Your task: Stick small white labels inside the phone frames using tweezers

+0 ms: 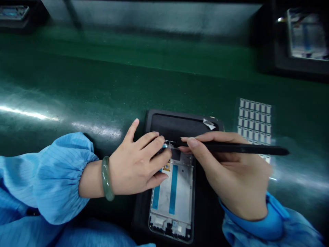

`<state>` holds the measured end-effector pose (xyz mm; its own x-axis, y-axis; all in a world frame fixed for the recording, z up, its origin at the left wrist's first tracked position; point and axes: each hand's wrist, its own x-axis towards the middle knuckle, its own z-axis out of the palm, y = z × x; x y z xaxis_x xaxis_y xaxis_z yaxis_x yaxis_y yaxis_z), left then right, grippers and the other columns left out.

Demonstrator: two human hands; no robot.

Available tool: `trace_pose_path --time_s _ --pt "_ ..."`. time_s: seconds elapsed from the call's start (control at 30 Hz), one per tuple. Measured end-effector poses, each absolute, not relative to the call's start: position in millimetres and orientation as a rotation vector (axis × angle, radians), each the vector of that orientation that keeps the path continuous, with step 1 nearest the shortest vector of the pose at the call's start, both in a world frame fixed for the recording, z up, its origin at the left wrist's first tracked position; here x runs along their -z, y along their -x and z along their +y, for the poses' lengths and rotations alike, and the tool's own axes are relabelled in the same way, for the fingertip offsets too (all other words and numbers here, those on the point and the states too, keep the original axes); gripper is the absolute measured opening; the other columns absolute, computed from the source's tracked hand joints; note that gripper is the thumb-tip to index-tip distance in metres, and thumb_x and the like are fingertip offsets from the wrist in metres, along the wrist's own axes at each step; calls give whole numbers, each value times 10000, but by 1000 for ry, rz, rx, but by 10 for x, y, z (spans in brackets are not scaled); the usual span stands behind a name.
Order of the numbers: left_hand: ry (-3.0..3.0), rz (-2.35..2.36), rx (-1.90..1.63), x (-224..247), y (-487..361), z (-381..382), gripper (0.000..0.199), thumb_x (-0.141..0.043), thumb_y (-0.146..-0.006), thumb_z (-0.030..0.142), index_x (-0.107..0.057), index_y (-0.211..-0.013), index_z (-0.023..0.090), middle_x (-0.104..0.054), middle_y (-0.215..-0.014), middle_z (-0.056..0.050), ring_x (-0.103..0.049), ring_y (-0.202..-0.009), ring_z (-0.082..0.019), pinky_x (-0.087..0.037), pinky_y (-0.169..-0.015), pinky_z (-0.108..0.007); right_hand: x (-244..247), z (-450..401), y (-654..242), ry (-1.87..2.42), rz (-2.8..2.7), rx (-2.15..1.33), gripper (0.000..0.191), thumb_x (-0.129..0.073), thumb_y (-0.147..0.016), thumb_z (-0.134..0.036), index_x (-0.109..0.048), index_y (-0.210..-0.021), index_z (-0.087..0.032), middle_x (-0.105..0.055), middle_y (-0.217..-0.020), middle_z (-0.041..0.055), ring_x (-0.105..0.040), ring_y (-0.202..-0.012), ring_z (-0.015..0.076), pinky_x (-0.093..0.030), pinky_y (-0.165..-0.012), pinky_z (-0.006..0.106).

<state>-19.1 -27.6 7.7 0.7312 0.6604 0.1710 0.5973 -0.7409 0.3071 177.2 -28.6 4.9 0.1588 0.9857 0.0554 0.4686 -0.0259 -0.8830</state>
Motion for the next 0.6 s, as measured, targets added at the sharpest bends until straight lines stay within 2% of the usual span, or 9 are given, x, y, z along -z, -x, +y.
trace_pose_path --time_s 0.4,0.6 --pt "-2672 1009 -381 -66 195 -284 413 -468 -933 406 -549 -1252 157 -582 -1250 -143 -503 -1217 -310 -225 -1070 -725 -50 -287 -1764 1605 -1487 -764 120 -717 -808 -310 -637 -837 -226 -689 -780 -27 -714 -646 140 -580 -545 201" --pt "-2636 1002 -351 -71 203 -269 441 -457 -930 390 -537 -1278 130 -571 -1242 -151 -488 -1218 -314 -226 -1085 -707 -12 -319 -1800 1463 -1710 -592 93 -705 -819 -246 -658 -899 -256 -696 -849 -21 -705 -756 151 -586 -656 263"
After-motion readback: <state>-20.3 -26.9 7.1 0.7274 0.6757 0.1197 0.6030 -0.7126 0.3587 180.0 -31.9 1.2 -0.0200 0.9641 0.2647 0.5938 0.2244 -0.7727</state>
